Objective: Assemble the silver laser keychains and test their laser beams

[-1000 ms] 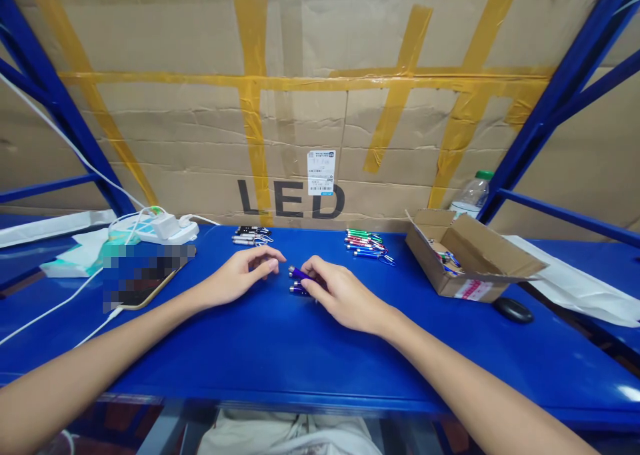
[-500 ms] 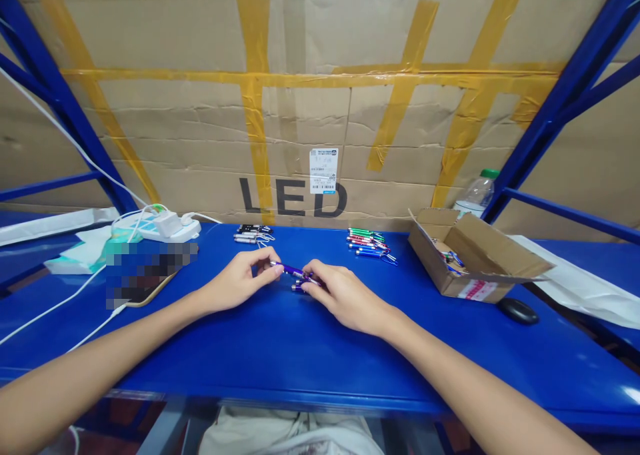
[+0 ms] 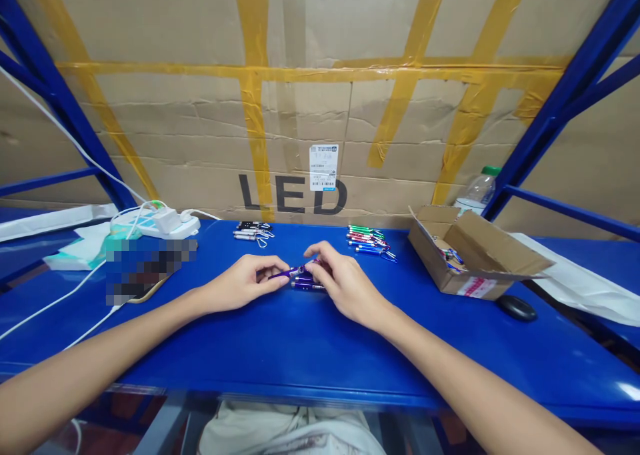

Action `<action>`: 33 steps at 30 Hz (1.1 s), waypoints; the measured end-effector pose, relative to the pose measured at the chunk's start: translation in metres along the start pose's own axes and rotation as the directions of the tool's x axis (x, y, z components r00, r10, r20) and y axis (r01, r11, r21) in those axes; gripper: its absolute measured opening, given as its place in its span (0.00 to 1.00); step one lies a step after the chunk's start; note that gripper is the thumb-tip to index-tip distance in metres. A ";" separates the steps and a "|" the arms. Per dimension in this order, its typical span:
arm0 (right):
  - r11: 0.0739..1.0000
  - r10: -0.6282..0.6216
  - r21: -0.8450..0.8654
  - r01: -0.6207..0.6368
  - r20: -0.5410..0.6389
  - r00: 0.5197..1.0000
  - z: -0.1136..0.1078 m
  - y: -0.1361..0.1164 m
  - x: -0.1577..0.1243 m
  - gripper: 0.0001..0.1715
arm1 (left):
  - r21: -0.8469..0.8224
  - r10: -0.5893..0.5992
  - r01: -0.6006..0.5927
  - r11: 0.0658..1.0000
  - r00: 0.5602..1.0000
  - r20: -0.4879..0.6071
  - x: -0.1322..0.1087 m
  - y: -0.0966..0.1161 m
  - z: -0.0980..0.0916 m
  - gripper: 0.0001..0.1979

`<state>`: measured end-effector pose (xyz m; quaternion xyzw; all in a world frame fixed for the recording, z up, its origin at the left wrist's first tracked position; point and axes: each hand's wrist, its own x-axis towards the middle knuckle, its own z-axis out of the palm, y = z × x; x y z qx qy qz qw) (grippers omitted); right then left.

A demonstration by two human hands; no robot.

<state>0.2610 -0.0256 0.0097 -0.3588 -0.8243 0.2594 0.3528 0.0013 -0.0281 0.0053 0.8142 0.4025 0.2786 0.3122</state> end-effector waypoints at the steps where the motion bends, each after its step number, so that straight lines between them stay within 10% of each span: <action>1: 0.998 0.021 0.066 -0.019 -0.035 0.999 0.000 0.000 0.001 0.12 | -0.003 -0.003 0.003 1.000 1.000 0.005 0.000 0.000 0.001 0.18; 7: 0.900 0.113 0.422 -0.109 0.017 0.993 0.001 0.003 0.005 0.20 | 0.004 0.022 -0.022 1.000 1.000 -0.021 -0.001 0.002 0.002 0.17; 21: 0.736 0.157 0.604 -0.308 0.290 0.944 0.010 0.005 0.003 0.26 | 0.013 0.082 -0.081 0.997 0.989 -0.119 -0.002 0.005 0.001 0.17; 29: 0.998 0.017 0.056 -0.029 0.197 0.980 0.005 0.009 -0.002 0.14 | 0.187 0.119 -0.088 0.978 0.980 -0.161 -0.002 0.002 -0.001 0.15; 33: 0.953 -0.140 -0.238 0.188 0.201 0.969 0.002 0.010 -0.006 0.15 | 0.139 0.079 -0.060 0.988 0.987 -0.141 -0.002 0.006 -0.001 0.17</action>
